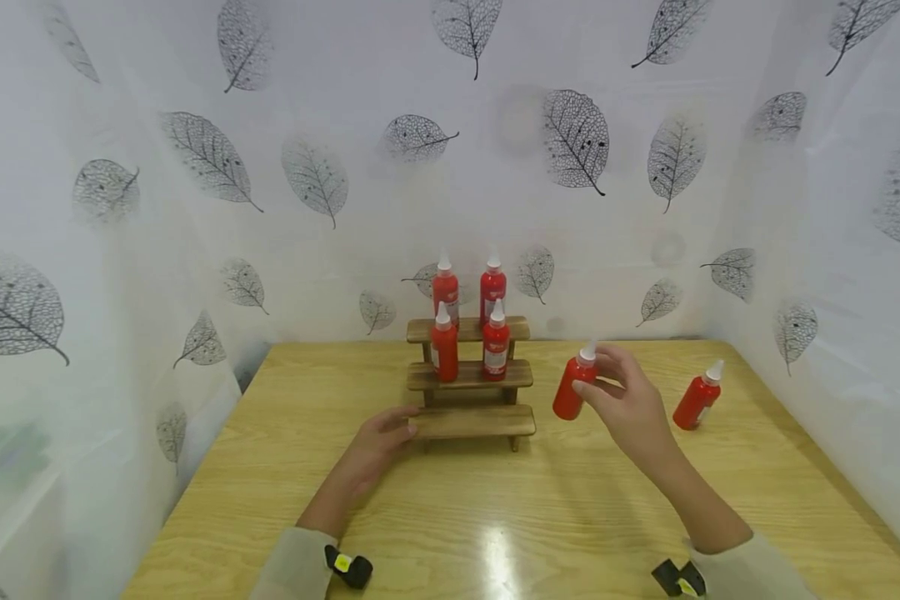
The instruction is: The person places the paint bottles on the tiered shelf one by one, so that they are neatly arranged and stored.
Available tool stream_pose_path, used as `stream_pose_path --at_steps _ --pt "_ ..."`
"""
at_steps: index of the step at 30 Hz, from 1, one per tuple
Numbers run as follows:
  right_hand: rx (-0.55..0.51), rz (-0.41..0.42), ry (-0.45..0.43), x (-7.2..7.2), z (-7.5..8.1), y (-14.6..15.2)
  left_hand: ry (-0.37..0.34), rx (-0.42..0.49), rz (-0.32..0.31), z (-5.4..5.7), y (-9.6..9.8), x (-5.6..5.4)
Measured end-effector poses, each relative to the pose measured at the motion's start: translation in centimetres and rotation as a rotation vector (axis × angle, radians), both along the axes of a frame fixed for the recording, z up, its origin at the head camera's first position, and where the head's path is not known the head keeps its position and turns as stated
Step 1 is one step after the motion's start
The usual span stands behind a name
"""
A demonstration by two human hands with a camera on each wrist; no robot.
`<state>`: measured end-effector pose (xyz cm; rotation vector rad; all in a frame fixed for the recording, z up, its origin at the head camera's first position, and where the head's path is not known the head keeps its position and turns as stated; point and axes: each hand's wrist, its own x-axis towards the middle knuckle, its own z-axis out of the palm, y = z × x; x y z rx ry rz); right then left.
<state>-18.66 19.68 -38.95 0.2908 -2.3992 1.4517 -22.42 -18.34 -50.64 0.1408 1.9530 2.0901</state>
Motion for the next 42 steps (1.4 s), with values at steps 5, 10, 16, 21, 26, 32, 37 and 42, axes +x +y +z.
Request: stream_pose_path --at_steps 5,10,16,21,26,32,37,42 --pt "-0.048 0.060 0.009 -0.6 -0.1 -2.2 0.000 -0.005 -0.005 0.0 -0.1 0.0" --pt "-0.081 0.136 0.019 -1.2 -0.2 -4.5 -0.006 -0.010 0.001 0.1 -0.1 0.0" --pt "-0.092 0.181 -0.033 -1.9 -0.5 -7.2 -0.003 -0.011 0.013 0.2 -0.1 0.0" --pt "-0.066 0.212 -0.054 -2.5 -0.6 -9.4 -0.013 -0.003 0.020 0.2 -0.1 0.0" --pt "-0.032 0.246 -0.063 -3.1 -1.2 -11.4 -0.006 0.005 0.027 0.2 0.0 -0.1" --pt "-0.018 0.280 -0.038 -3.6 -1.9 -13.6 -0.001 0.000 0.014 0.1 0.0 -0.2" --pt "-0.024 0.307 -0.043 -3.7 -2.3 -14.9 0.007 0.007 0.022 0.2 0.1 -0.1" --pt "-0.017 0.312 -0.059 -4.0 -2.8 -15.4 0.017 -0.022 0.021 0.1 0.1 0.0"
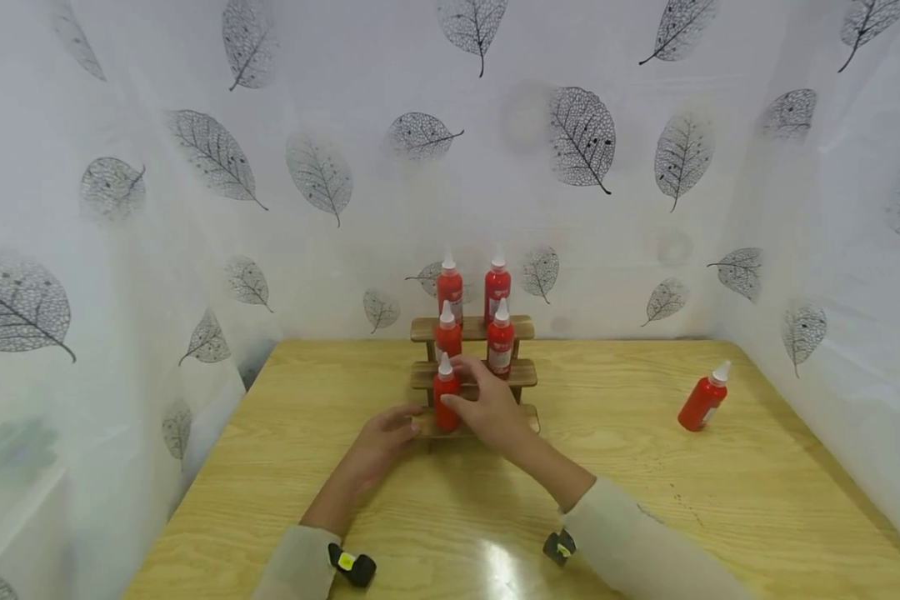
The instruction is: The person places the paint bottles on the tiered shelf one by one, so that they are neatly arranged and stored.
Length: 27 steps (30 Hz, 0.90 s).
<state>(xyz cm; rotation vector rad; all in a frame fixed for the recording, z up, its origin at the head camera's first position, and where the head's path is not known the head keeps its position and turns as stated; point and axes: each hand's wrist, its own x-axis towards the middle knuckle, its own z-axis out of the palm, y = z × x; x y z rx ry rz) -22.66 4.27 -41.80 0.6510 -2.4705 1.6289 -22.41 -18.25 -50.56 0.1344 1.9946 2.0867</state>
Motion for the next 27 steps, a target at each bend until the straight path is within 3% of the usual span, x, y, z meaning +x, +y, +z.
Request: stream_pose_path --at_steps 20,27 --pt "-0.018 0.018 -0.021 -0.1 -0.4 -0.4 -0.014 0.009 -0.002 -0.1 -0.1 -0.2" --pt "-0.040 0.037 -0.014 0.4 -0.1 0.9 -0.027 0.024 0.013 -0.2 0.0 -0.2"
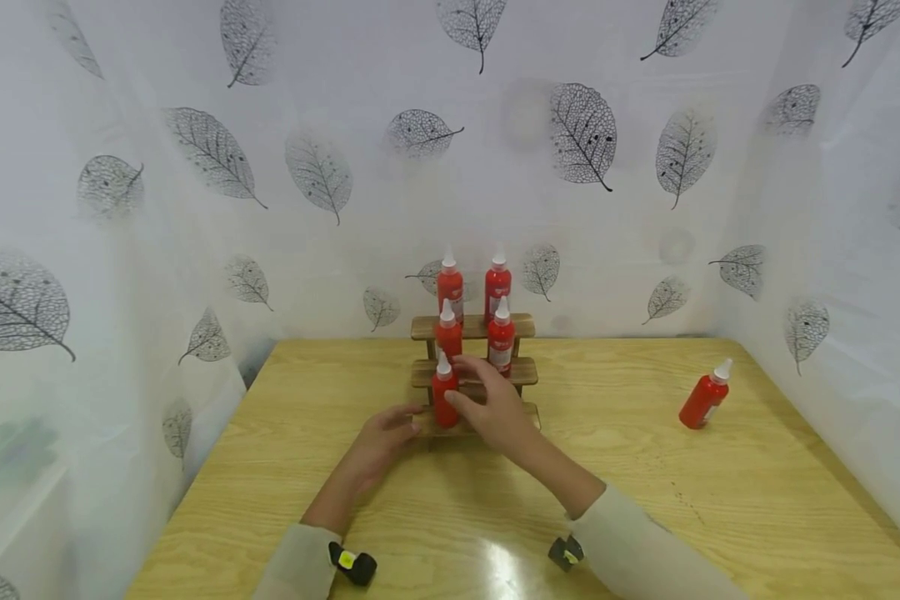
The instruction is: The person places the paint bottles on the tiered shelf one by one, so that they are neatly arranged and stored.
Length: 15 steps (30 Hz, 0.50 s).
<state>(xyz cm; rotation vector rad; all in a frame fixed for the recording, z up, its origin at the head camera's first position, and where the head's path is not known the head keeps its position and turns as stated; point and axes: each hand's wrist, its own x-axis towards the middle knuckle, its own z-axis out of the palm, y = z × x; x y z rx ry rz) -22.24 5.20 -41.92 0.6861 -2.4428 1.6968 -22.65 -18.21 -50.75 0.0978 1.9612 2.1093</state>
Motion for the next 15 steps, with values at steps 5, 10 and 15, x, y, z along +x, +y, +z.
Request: stream_pose_path --at_steps 5,10,15 --pt "0.006 -0.052 0.018 0.8 0.6 2.5 -0.007 -0.003 -0.002 0.1 0.1 0.0" --pt "0.003 -0.145 0.039 1.5 1.3 5.7 -0.009 -0.001 0.000 0.1 0.0 0.1" --pt "0.016 -0.243 0.084 1.9 1.7 9.5 -0.005 -0.003 -0.004 0.2 0.1 0.2"
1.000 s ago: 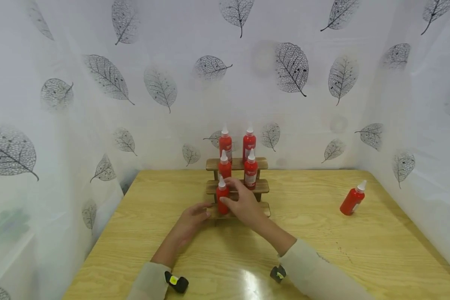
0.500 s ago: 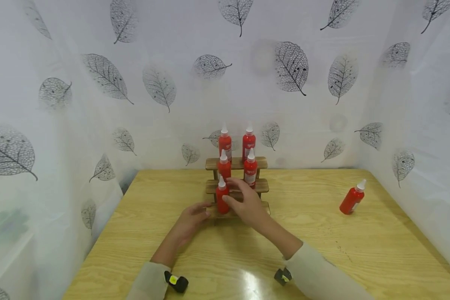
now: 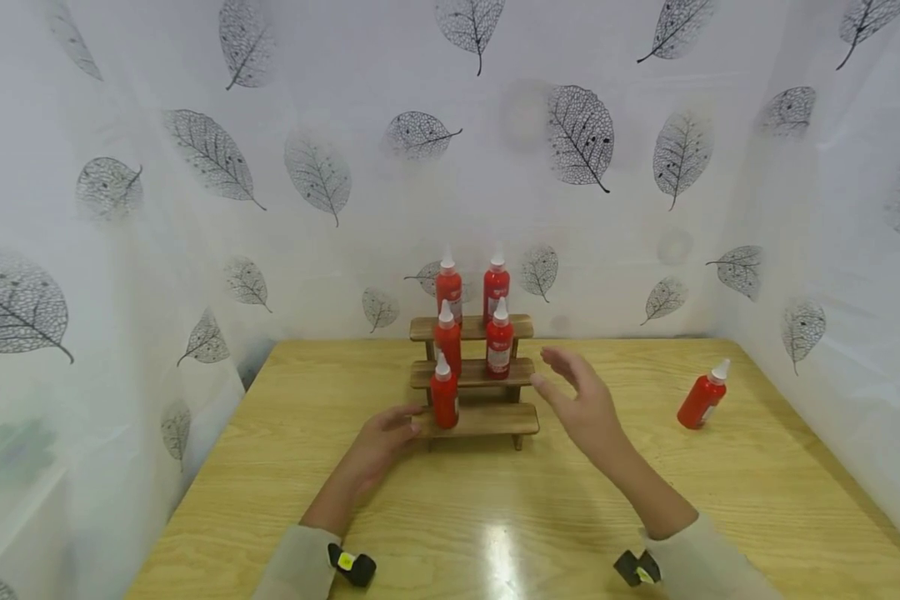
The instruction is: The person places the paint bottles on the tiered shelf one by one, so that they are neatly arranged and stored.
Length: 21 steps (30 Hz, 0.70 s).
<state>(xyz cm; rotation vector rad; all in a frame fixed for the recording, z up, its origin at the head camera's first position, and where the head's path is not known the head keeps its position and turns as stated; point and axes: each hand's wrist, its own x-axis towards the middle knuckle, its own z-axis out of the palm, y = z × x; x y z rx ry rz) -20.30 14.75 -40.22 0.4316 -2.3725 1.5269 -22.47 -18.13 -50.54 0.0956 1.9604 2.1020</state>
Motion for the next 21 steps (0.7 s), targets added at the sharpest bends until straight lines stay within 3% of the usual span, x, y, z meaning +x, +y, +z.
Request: stream_pose_path --at_steps 10,16,21 --pt "0.066 -0.233 0.026 0.7 -0.7 8.1 -0.008 0.008 0.009 -0.1 0.1 0.1" --pt "0.111 -0.358 -0.063 1.0 -1.2 12.8 -0.004 0.016 0.009 -0.1 0.0 0.1" --pt "0.075 -0.459 -0.123 1.3 -1.9 16.0 0.013 0.010 -0.009 0.0 0.0 0.2"
